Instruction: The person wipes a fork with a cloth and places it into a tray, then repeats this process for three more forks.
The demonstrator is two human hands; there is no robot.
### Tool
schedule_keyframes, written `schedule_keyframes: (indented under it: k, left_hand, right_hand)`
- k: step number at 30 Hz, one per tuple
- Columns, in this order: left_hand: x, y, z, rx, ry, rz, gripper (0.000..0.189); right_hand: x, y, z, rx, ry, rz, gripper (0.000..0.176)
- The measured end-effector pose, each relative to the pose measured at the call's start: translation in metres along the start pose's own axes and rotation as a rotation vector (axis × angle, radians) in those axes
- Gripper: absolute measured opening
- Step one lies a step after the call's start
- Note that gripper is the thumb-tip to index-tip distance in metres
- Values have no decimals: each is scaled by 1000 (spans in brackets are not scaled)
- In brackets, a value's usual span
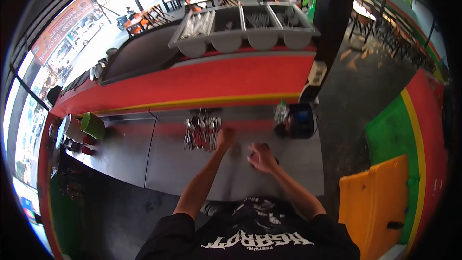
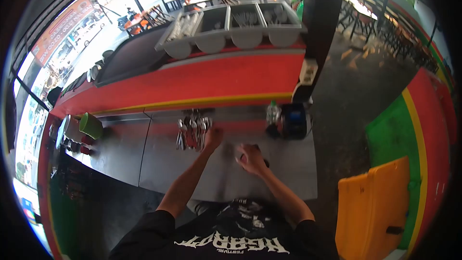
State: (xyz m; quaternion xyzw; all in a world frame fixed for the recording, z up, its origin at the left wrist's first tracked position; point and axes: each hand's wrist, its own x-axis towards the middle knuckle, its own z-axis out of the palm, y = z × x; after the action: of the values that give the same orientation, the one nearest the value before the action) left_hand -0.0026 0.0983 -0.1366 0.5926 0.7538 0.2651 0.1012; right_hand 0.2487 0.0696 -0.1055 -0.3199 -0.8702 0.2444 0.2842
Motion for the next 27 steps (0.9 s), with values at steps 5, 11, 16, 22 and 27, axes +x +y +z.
schedule_keyframes:
  k: [5, 11, 16, 22, 27]
  left_hand:
    - [-80, -78, 1, 19, 215, -382, 31]
    - [-83, -88, -26, 58, 121, -420, 34]
    - [-78, -74, -21, 171, 7, -449, 24]
    - [-83, -57, -24, 208, 20, -446, 20]
    - [-93, -62, -22, 166, -50, -343, 18]
  right_hand:
    - [-110, -5, 30, -116, -6, -35, 35]
    - [-104, -3, 34, -114, 46, -20, 29]
    - [-104, 1, 36, -115, 51, -27, 27]
    - [-106, 0, 37, -117, 45, -23, 27]
    - [-105, 0, 37, -123, 62, -40, 28]
